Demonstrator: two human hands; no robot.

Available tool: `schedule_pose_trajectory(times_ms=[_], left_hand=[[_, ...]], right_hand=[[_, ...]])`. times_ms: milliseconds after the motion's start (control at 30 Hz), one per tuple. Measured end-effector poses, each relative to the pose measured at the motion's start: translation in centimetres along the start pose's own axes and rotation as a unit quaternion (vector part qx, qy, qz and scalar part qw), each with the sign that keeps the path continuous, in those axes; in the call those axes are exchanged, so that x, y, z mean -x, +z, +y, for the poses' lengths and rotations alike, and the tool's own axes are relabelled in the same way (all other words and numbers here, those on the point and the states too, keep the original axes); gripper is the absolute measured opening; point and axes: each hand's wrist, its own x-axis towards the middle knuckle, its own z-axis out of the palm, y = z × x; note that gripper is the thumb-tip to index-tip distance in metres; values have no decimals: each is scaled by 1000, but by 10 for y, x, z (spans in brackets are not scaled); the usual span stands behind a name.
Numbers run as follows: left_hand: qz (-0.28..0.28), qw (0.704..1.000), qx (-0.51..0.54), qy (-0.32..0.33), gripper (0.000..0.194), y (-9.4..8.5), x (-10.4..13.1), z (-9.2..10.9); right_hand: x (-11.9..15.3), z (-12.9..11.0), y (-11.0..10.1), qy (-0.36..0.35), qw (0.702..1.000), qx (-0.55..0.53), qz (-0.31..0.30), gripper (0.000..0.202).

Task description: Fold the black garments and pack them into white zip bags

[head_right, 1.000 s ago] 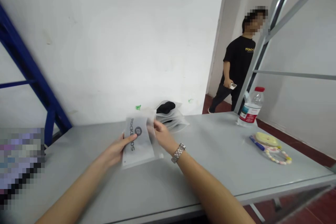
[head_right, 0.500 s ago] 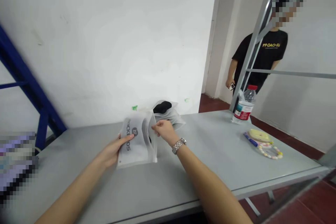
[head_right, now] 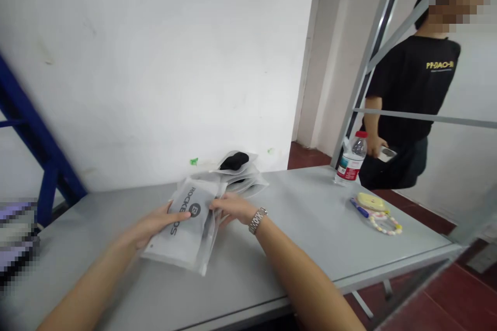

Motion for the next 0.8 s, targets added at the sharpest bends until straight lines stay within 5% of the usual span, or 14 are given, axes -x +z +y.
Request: schedule_pose_trajectory(times_ms=[167,267,367,433,467,533,700,800], left_hand=[[-3,996,-87,-3,57,-23,1,5],[174,962,-192,82,61,-44,-5,4],[466,802,-313,207,49,-63,-7,4],[563,706,-333,271,37,-70,-3,7],[579,687,-326,293,32,-73,-2,8],[576,693,-301,312,27,-74,-1,9],[423,866,-142,224,47,-62,-23,-8],[363,911,-82,180,61,-51,-43,-24]], right_hand=[[-4,1,16,20,997,-66,17,22],[-15,-1,34,-20,990,-134,29,26],[-33,-11,55,-63,976,-207,30,23],[-50,-19,71,-73,960,-265,45,20],[-59,-22,78,-74,951,-294,61,20],[-78,-28,91,-69,934,-334,108,19],[-114,-26,96,-73,918,-330,206,26],[-117,-18,86,-90,929,-269,238,33]])
